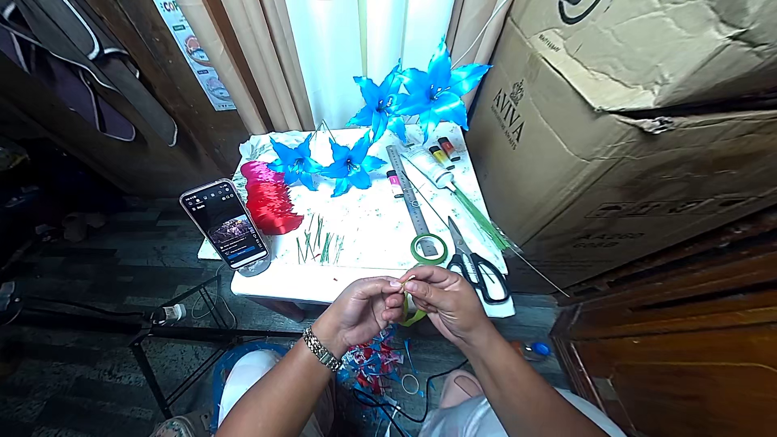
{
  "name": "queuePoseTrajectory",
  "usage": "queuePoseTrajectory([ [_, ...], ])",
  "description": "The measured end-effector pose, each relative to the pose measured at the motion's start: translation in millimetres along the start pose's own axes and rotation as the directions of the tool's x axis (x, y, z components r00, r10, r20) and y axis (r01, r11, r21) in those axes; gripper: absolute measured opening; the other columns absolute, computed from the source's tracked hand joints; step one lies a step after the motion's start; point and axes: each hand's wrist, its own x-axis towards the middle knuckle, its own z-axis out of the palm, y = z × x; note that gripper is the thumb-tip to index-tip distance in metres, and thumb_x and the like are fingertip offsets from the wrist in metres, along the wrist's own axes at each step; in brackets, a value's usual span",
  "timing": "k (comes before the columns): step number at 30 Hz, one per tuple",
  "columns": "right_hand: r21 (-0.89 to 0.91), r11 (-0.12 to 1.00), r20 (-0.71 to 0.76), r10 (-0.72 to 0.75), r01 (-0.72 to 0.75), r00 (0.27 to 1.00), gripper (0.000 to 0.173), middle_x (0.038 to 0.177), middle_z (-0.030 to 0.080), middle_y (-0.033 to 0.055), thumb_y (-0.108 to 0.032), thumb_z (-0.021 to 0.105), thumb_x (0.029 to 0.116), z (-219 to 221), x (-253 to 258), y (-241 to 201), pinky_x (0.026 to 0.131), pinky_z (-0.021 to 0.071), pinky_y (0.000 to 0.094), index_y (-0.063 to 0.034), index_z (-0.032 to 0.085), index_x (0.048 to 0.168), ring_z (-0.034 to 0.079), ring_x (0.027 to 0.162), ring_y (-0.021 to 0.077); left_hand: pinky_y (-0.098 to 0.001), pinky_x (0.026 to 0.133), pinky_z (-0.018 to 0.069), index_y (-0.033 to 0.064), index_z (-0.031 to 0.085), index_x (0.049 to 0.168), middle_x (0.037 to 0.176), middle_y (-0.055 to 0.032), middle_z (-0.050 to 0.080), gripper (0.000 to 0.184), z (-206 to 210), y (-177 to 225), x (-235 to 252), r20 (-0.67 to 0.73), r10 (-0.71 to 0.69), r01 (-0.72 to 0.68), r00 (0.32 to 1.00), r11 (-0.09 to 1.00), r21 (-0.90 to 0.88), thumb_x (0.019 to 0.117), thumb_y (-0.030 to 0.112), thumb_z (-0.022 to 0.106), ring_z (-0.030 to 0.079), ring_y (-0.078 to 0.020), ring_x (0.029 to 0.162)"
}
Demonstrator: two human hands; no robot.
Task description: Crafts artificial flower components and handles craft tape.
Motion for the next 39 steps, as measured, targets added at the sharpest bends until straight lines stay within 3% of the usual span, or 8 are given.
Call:
queuePoseTrajectory([
  [4, -0.023, 1.0, -0.144, -0.02, 0.017, 0.989, 0.015, 0.072, 0.069, -0.0048, 0.002, 0.066, 0.0916, 4.8, 0.3, 2.7, 0.049, 0.0398, 0.0106, -0.0082, 0.077, 0.089, 0.048, 0.051, -0.0058, -0.0209, 0.066, 0.0537, 0.0039, 0.065, 0.09, 0.072, 0.0011, 0.065, 0.02, 10.3, -3.4, 0.4, -0.155, 0.325, -0.245, 0.933, 0.889, 0.386, 0.1016, 0.002, 0.05, 0.062, -0.0051, 0.065],
  [8, -0.019, 1.0, -0.248, 0.016, -0.021, 0.969, 0.015, 0.069, 0.066, -0.0054, 0.002, 0.065, 0.0918, 10.8, 0.4, 3.8, 0.046, 0.0356, 0.0113, -0.0076, 0.076, 0.088, 0.044, 0.049, -0.0051, -0.0217, 0.081, 0.0549, -0.0037, 0.069, 0.102, 0.087, -0.0025, 0.071, 0.014, -2.3, -18.1, 6.6, 0.157, 0.763, -0.414, 0.627, 0.156, 0.897, 0.0911, 0.004, 0.067, 0.067, -0.0045, 0.081],
  [11, 0.037, 0.997, -0.296, 0.07, -0.061, 0.953, 0.019, 0.064, 0.063, -0.005, 0.004, 0.061, 0.0936, 14.9, 0.5, 5.8, 0.045, 0.035, 0.0121, -0.0065, 0.074, 0.085, 0.043, 0.047, -0.0039, -0.0315, 0.083, 0.0531, -0.0002, 0.073, 0.094, 0.084, -0.007, 0.074, 0.01, -12.1, -20.3, 13.8, 0.487, 0.769, -0.308, 0.414, -0.385, 0.87, 0.0879, 0.007, 0.069, 0.069, -0.0125, 0.079],
  [16, 0.077, 0.992, -0.37, 0.12, -0.099, 0.921, 0.019, 0.059, 0.057, -0.0046, 0.005, 0.06, 0.0953, 22.5, 0.0, 9.3, 0.043, 0.0324, 0.0123, -0.0042, 0.071, 0.084, 0.04, 0.045, -0.0024, -0.0325, 0.08, 0.0522, 0.003, 0.076, 0.09, 0.083, -0.0068, 0.075, 0.01, -17.0, -23.4, 18.1, 0.595, 0.733, -0.16, 0.33, -0.577, 0.801, 0.0888, 0.007, 0.067, 0.069, -0.0152, 0.077],
  [19, 0.028, 0.996, -0.392, 0.09, -0.086, 0.916, 0.016, 0.064, 0.061, -0.0035, 0.005, 0.063, 0.0946, 26.5, -1.7, 11.6, 0.044, 0.0339, 0.0124, -0.0047, 0.072, 0.084, 0.042, 0.046, -0.0027, -0.0286, 0.078, 0.0515, 0.0014, 0.074, 0.085, 0.077, -0.0061, 0.072, 0.011, -16.1, -25.6, 19.7, 0.49, 0.8, -0.234, 0.347, -0.432, 0.871, 0.0881, 0.006, 0.065, 0.066, -0.0121, 0.072],
  [26, 0.05, 0.998, -0.274, 0.051, -0.039, 0.96, 0.015, 0.076, 0.069, -0.0018, 0.003, 0.062, 0.095, 20.9, -3.7, 11.8, 0.049, 0.0404, 0.0116, -0.0043, 0.074, 0.093, 0.05, 0.053, -0.003, -0.0204, 0.067, 0.0537, 0.0027, 0.069, 0.086, 0.07, 0.0009, 0.067, 0.016, 6.0, -18.5, 9.7, -0.192, 0.644, -0.45, 0.741, 0.688, 0.57, 0.093, -0.005, 0.057, 0.062, -0.004, 0.065],
  [33, 0.171, 0.977, 0.01, 0.13, -0.13, 0.991, 0.02, 0.074, 0.072, -0.0003, -0.003, 0.06, 0.0977, 5.7, -4.0, 5.1, 0.057, 0.0528, 0.0152, -0.0074, 0.079, 0.101, 0.06, 0.056, -0.0004, -0.0204, 0.063, 0.0515, 0.008, 0.067, 0.083, 0.067, 0.0023, 0.061, 0.024, 0.0, -7.2, 5.0, -0.075, 0.233, -0.224, 0.969, 0.967, 0.12, 0.097, 0.003, 0.048, 0.059, -0.0045, 0.061],
  [39, 0.076, 0.994, 0.086, 0.075, -0.082, 0.993, 0.014, 0.08, 0.073, -0.0051, -0.005, 0.068, 0.0932, 0.4, -3.1, -3.1, 0.053, 0.0439, 0.0102, -0.0112, 0.08, 0.094, 0.053, 0.056, -0.0071, -0.0204, 0.064, 0.0509, 0.0147, 0.069, 0.08, 0.064, 0.0078, 0.058, 0.02, -7.0, -0.5, 2.6, 0.115, 0.023, -0.028, 0.993, 0.999, 0.042, 0.0936, 0.009, 0.055, 0.058, -0.0023, 0.059],
])
